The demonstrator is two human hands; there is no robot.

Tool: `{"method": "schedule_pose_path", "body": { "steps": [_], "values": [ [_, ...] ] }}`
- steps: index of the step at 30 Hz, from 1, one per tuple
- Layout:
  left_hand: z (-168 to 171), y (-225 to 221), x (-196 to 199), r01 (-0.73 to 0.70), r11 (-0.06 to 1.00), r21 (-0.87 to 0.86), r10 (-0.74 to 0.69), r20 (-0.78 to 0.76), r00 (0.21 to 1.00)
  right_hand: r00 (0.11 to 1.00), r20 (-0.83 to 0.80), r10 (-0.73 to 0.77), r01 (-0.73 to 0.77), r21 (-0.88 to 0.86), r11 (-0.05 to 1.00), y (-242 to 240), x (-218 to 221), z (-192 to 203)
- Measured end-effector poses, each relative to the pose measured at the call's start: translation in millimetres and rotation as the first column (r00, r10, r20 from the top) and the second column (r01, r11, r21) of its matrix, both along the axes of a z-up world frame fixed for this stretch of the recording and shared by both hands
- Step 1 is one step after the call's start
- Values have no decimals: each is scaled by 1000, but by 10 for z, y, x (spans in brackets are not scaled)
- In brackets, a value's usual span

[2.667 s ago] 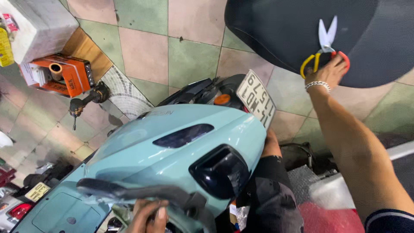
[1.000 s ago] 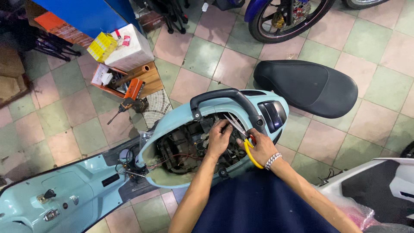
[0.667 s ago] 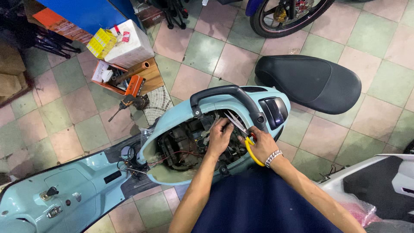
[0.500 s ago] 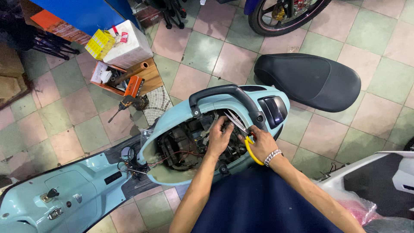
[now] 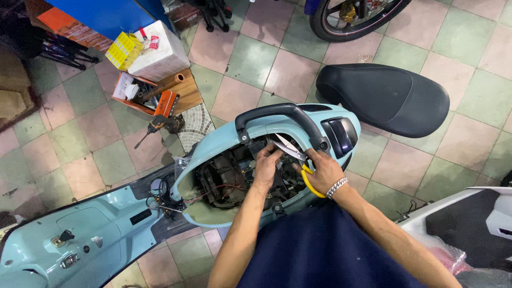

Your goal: The person repairs a scooter by using a screwdriver and pliers to manipulate electrical wires and connectors inside the body panel.

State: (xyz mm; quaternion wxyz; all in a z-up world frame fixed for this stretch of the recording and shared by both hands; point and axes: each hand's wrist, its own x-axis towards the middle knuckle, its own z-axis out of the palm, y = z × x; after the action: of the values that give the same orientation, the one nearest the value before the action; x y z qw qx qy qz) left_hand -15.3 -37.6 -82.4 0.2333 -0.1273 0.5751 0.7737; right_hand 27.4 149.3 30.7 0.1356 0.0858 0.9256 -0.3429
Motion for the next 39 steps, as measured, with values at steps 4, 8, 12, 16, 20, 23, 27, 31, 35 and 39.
{"method": "schedule_pose_path", "body": {
  "steps": [4, 8, 12, 16, 20, 23, 27, 31, 35, 39],
  "values": [
    [-76, -26, 7, -13, 994, 105, 5, 82, 997, 1000, 17, 13, -14, 15, 1000, -3, -8, -14],
    [-54, -37, 6, -20, 991, 129, 2, 140, 990, 999, -39, 23, -22, 12, 1000, -8, 8, -73],
    [275, -39, -58, 115, 993, 5, -115, -36, 993, 996, 80, -27, 31, -38, 999, 0, 3, -85],
    [667, 46, -176, 333, 903, -271, -384, -160, 909, 990, 137, -34, 57, -171, 984, 62, -38, -103],
    [846, 133, -257, 281, 869, -408, -404, -255, 879, 967, 249, -43, 94, -196, 976, 98, -50, -132],
    [854, 150, -294, 306, 758, -576, -467, -152, 871, 969, 239, -58, 116, -238, 964, 146, -43, -180],
    [738, 159, -250, 188, 799, -570, -449, -359, 818, 959, 277, -58, 122, -221, 968, 173, -19, -272],
    [619, 329, -115, 103, 792, -601, -327, -277, 904, 971, 178, -159, 197, -222, 955, 122, -5, -406],
    [669, 335, -136, 80, 823, -562, -281, -281, 918, 933, 267, -242, 306, -233, 923, 131, 27, -491],
    [783, 254, -215, 128, 763, -634, -368, -262, 892, 838, 363, -408, 521, -307, 796, 287, 35, -546]
  ]
}}
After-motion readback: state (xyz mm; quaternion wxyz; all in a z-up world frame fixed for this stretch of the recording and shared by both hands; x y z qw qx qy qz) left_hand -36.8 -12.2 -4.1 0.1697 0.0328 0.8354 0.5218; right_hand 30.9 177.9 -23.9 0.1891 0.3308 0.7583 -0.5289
